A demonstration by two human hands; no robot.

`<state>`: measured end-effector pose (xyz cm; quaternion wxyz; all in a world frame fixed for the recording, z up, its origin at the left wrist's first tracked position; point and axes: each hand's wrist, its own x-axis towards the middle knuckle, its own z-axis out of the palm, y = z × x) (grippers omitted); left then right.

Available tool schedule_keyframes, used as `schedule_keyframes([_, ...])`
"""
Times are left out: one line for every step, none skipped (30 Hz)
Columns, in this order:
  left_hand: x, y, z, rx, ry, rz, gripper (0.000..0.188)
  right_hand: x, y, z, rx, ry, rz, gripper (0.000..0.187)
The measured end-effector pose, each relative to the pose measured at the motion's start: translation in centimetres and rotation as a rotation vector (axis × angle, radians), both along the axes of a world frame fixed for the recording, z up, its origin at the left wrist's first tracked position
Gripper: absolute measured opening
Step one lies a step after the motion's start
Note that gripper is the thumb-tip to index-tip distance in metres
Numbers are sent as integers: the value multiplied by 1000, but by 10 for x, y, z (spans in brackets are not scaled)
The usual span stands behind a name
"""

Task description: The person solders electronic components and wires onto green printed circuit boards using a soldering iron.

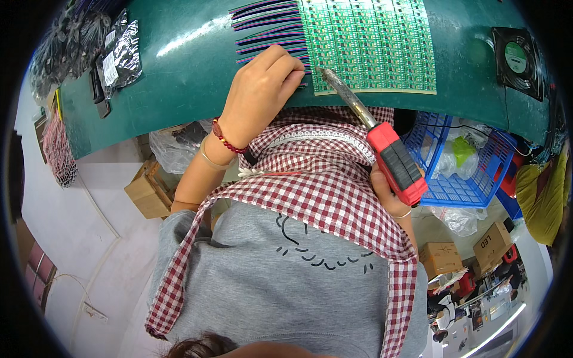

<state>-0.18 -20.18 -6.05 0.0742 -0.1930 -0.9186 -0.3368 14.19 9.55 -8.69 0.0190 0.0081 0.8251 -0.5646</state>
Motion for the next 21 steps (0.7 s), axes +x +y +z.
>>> schedule_keyframes([0, 0, 0, -1, 0, 0, 8, 0, -1, 1, -1, 0, 0, 24])
schedule_keyframes([1, 0, 1, -7, -5, 1, 8, -1, -3, 2, -99, -50, -25, 25])
schedule_keyframes([1, 0, 1, -14, -10, 2, 8, -1, -3, 3, -198, -101, -50, 26])
schedule_keyframes([1, -1, 2, -12, -10, 1, 8, 0, -3, 4, -196, -101, -51, 26])
schedule_keyframes([0, -1, 2, -5, -16, 0, 8, 0, -2, 5, -176, -122, -33, 26])
schedule_keyframes([0, -1, 3, 2, -21, 0, 8, 1, -1, 5, -157, -143, -15, 25])
schedule_keyframes([0, -1, 2, 3, -22, -2, 8, 2, 0, 3, -156, -143, -17, 25])
schedule_keyframes([0, -2, 2, 6, -22, -5, 8, 4, 1, 1, -109, -118, -16, 25])
schedule_keyframes([-1, -2, 2, 8, -23, -9, 8, 4, 2, -1, -62, -94, -16, 24])
schedule_keyframes([-1, -2, 1, 7, -22, -9, 8, 3, 1, -1, -63, -93, -16, 24])
schedule_keyframes([-1, -2, 1, 9, -19, -12, 8, 1, -1, 0, -77, -98, 8, 24])
schedule_keyframes([-1, -2, 1, 11, -15, -16, 8, -1, -2, 1, -91, -102, 32, 24])
schedule_keyframes([-2, -2, 1, 11, -15, -16, 8, -3, -3, 2, -91, -102, 32, 24])
schedule_keyframes([-2, -2, 1, 11, -19, -18, 8, -4, -4, 2, -87, -82, 48, 24])
schedule_keyframes([-2, -2, 1, 11, -23, -21, 9, -6, -4, 3, -82, -63, 64, 24])
schedule_keyframes([-1, -3, 1, 7, -23, -17, 9, -8, -3, 4, -85, -62, 67, 24])
schedule_keyframes([-1, -4, 2, 3, -27, -20, 9, -10, -2, 6, -58, -59, 100, 25])
schedule_keyframes([0, -4, 2, -1, -32, -22, 9, -11, -1, 6, -32, -55, 133, 25])
schedule_keyframes([-1, -4, 2, 3, -32, -25, 9, -9, -1, 8, -27, -56, 131, 25])
schedule_keyframes([-2, -4, 2, 7, -36, -25, 9, -6, -2, 10, -65, -76, 61, 25])
schedule_keyframes([-2, -3, 2, 10, -40, -25, 9, -4, -3, 11, -102, -96, -9, 25])
